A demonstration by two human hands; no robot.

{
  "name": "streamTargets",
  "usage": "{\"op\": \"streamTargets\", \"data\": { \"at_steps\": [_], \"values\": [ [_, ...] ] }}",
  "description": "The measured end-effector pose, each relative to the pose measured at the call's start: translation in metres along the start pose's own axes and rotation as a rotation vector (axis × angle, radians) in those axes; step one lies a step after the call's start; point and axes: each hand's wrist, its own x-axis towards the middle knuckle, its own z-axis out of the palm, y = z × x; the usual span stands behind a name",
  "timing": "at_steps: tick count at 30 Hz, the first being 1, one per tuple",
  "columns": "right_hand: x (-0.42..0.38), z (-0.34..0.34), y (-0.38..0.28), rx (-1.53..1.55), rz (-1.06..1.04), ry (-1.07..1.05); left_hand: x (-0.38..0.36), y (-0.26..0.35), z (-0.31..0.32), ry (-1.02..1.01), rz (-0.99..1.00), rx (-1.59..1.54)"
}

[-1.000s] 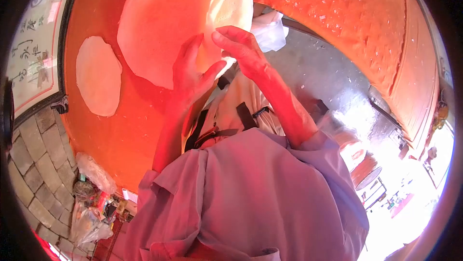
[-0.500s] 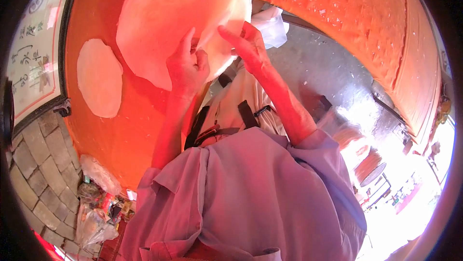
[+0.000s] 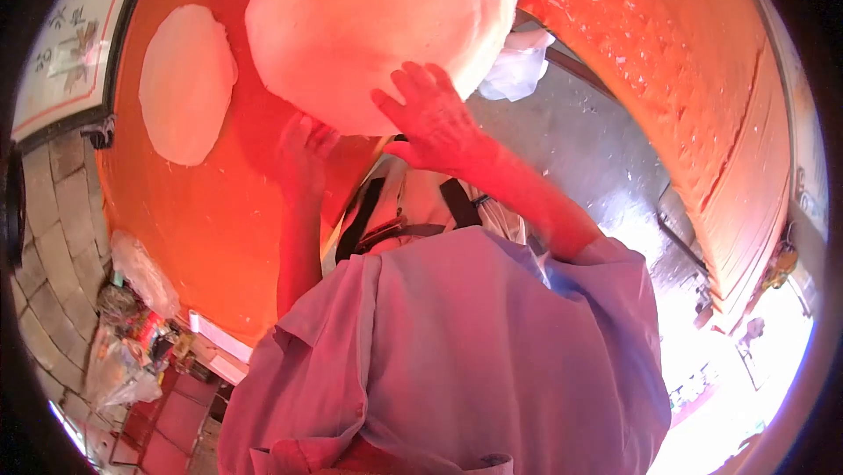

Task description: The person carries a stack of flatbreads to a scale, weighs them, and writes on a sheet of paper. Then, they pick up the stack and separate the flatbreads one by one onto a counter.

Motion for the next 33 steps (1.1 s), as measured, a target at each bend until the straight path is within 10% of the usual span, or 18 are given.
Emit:
{"op": "streamTargets", "data": {
  "at_steps": [8,20,24,28,30,32,33],
  "values": [
    [0.021,0.003,0.012,0.354,-0.022,0.128,0.004,0.018,0.010,-0.168,-0.197,-0.794],
    [0.077,-0.044,0.065,0.671,0.276,-0.053,-0.005,0.038,0.074,-0.123,-0.056,-0.540],
    [0.092,-0.111,0.158,0.906,0.368,0.222,-0.005,0.022,0.067,-0.168,-0.110,-0.494],
    [0.056,-0.218,0.327,0.495,0.551,0.589,-0.006,0.018,0.069,-0.162,-0.155,-0.633],
    [0.013,-0.270,0.398,0.839,0.514,0.843,-0.012,0.017,0.069,-0.148,-0.168,-0.685],
    [-0.052,-0.315,0.489,0.484,0.656,0.742,-0.018,0.028,0.077,-0.133,-0.173,-0.753],
    [-0.065,-0.327,0.490,-0.168,0.872,0.657,-0.018,0.030,0.080,-0.173,-0.160,-0.765]
  ]
}}
